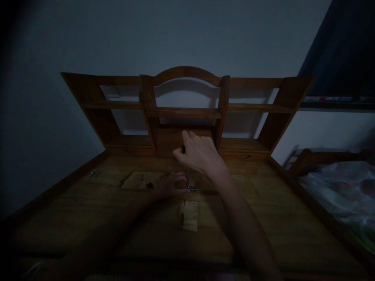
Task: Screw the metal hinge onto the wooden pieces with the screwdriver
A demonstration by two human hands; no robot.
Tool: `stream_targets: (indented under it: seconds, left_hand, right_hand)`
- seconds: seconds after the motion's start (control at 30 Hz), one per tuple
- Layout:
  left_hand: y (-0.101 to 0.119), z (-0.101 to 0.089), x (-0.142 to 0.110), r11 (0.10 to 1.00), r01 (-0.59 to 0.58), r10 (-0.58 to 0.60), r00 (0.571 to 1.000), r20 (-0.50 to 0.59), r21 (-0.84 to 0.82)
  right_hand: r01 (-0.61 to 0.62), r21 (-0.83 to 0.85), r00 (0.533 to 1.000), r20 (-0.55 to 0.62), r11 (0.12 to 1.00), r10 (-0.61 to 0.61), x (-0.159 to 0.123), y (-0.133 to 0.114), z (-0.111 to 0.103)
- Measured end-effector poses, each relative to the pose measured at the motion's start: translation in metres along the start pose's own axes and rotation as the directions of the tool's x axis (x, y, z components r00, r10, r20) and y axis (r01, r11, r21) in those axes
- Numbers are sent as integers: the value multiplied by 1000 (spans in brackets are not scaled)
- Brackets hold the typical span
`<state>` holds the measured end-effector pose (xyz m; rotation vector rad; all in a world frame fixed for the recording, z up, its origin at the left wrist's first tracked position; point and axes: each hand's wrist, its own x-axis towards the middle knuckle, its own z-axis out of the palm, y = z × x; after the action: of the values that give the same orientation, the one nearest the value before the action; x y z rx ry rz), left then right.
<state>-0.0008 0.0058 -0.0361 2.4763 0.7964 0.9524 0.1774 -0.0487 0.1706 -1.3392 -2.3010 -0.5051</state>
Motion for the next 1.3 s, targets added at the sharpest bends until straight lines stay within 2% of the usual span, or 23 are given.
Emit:
stream_targets:
  seconds: [0.13, 0.23, 0.43, 0.6, 0.67, 0.8, 0.9, 0.97, 1.13, 1.2, 1.3]
  left_hand:
    - [1, -1, 2, 999, -40, 41, 999, 22, -26]
    - [3, -2, 3, 998, -49, 49, 999, 11, -45]
    - [7, -5, 2, 998, -34, 35, 999, 33, -44]
    - [8, -5, 3, 998, -35, 36, 999, 35, -46]
    - [6, -5, 2, 999, -20, 21, 999, 36, -36]
    - [5, -3, 0, 999, 33, -32, 999, 36, -13]
    - [7, -3, 0, 999, 25, -24, 999, 34, -35]
    - [9, -5, 1, 999, 18, -17, 999, 35, -38]
    - [10, -5, 2, 1000, 19, -19, 999, 32, 0]
    - [9, -5, 2, 999, 32, -32, 999, 31, 6]
    - [10, -5, 2, 998, 58, -57, 998, 32, -15]
  right_hand:
    - [70, 217, 995, 49, 974, -82, -2, 10, -1]
    - [99, 259, 992, 46, 961, -114, -1, 14, 0]
    - [81, 124, 995, 47, 989, -87, -1, 11, 1]
    - [-48, -106, 999, -2, 993, 48, 0, 4, 1]
    - [-41, -69, 999, -11, 997, 40, -1, 3, 0]
    - [94, 176, 994, 42, 980, -103, -4, 6, -7]
    - [166, 274, 979, 65, 947, -191, -6, 9, -10]
    - [162, 241, 982, 58, 957, -181, -6, 7, -9]
    - [9, -70, 1000, 5, 997, -9, -2, 1, -3]
    - [18, -61, 1000, 10, 998, -17, -2, 1, -5]
    - [95, 82, 994, 44, 992, -99, -4, 4, -11]
